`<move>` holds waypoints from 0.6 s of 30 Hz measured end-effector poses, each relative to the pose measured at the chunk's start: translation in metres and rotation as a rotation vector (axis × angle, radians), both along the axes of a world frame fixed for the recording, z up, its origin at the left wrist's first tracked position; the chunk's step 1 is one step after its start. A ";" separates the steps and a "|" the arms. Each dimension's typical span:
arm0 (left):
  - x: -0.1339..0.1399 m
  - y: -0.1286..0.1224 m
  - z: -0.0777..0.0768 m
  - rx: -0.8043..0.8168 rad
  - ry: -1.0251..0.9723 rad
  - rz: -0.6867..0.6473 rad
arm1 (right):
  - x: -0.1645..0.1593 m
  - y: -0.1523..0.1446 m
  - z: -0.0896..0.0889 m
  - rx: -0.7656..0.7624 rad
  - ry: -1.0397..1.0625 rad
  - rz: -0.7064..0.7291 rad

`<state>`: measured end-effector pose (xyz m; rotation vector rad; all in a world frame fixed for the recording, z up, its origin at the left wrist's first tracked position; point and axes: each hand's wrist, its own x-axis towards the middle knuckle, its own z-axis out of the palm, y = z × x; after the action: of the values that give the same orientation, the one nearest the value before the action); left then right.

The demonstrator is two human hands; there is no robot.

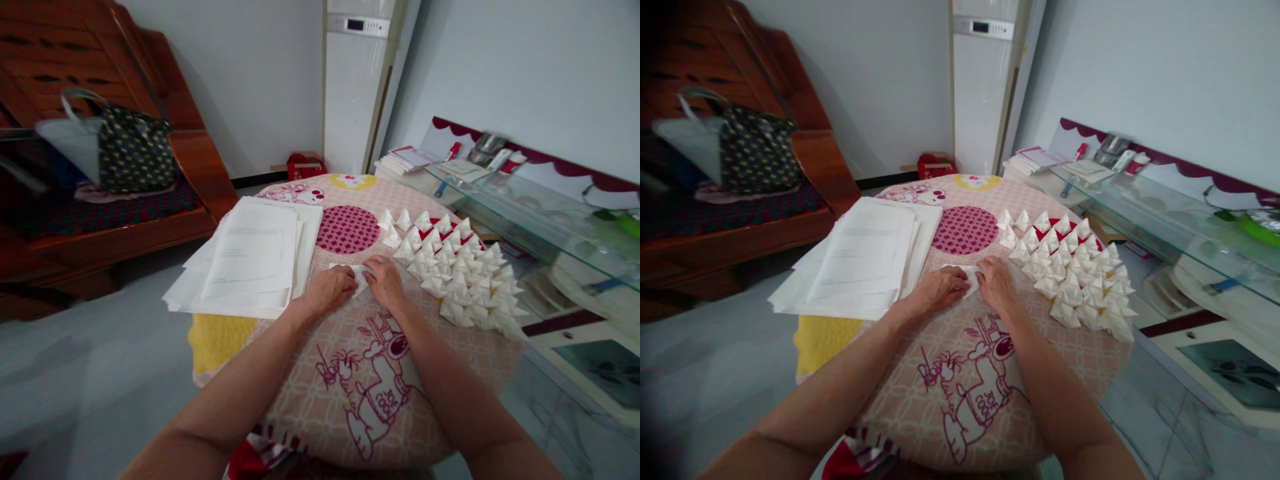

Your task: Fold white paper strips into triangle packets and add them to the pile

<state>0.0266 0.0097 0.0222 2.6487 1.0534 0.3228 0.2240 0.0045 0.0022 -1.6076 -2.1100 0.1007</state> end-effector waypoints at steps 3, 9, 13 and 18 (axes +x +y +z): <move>0.001 -0.003 0.003 0.007 0.029 0.016 | 0.003 0.002 -0.001 -0.002 0.080 0.018; 0.002 -0.006 0.004 0.048 0.067 -0.002 | 0.014 0.006 -0.001 -0.080 0.507 -0.108; 0.002 -0.003 0.003 0.047 0.051 -0.010 | 0.016 0.005 -0.003 -0.179 0.877 -0.230; 0.004 -0.002 0.005 0.037 0.062 0.016 | 0.008 0.003 0.008 -0.251 1.177 -0.271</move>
<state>0.0310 0.0078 0.0275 2.7004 1.0985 0.2673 0.2323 0.0076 0.0100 -1.3812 -0.9845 0.9776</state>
